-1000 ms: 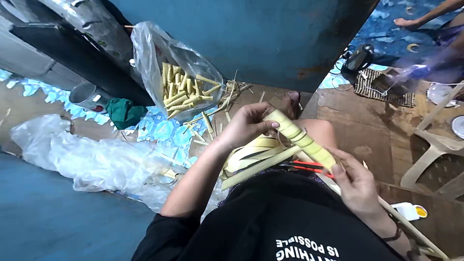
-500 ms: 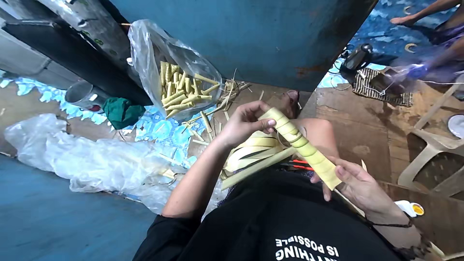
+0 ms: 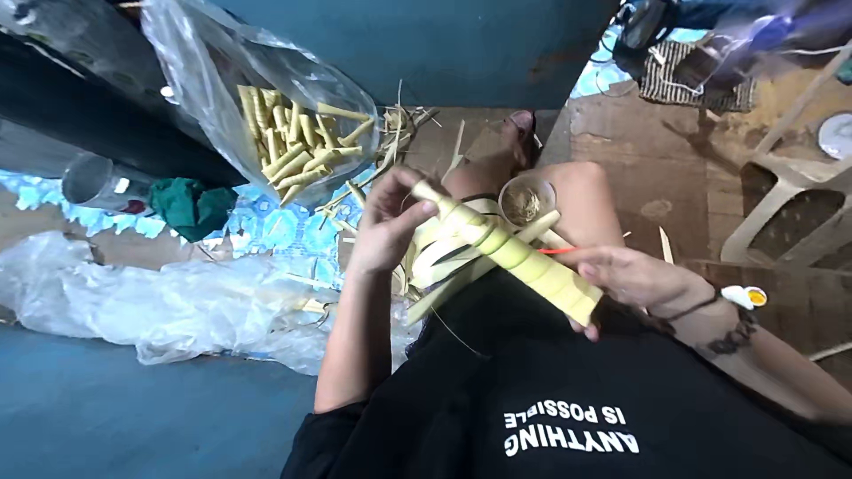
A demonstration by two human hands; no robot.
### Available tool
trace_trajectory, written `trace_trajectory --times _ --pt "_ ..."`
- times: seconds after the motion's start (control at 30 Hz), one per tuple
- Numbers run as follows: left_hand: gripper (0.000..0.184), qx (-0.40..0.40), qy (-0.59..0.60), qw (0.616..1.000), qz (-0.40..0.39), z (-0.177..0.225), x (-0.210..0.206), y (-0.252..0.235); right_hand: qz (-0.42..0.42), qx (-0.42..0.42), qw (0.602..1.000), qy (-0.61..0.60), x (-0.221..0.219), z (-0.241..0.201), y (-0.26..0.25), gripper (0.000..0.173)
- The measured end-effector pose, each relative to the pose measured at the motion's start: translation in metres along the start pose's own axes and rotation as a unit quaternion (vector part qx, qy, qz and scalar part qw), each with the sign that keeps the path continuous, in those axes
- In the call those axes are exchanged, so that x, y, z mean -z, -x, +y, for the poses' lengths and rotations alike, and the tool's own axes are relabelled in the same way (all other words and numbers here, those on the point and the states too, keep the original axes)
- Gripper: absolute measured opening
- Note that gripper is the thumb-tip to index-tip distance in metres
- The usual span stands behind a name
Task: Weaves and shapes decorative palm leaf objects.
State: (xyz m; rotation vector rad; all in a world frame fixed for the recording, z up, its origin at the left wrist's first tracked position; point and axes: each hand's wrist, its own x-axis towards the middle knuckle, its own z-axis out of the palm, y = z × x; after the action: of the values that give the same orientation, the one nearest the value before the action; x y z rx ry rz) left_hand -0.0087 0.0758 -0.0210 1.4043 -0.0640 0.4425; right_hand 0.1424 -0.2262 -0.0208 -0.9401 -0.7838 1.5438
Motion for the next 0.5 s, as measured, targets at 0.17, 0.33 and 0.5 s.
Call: trace_trajectory --times 0.17,0.33,0.5 --pt "0.017 0.011 0.032 0.999 0.032 -0.002 0.022 0.025 0.251 -0.123 0.889 0.364 0.066 0.000 -0.053 0.030" --pt "0.020 0.043 0.038 0.995 0.077 0.001 0.021 0.042 0.226 -0.222 0.745 0.587 0.115 0.018 -0.114 0.024" --pt "0.019 0.056 0.066 0.994 0.070 0.001 0.019 0.044 0.226 -0.339 0.652 0.639 0.131 0.074 -0.150 0.021"
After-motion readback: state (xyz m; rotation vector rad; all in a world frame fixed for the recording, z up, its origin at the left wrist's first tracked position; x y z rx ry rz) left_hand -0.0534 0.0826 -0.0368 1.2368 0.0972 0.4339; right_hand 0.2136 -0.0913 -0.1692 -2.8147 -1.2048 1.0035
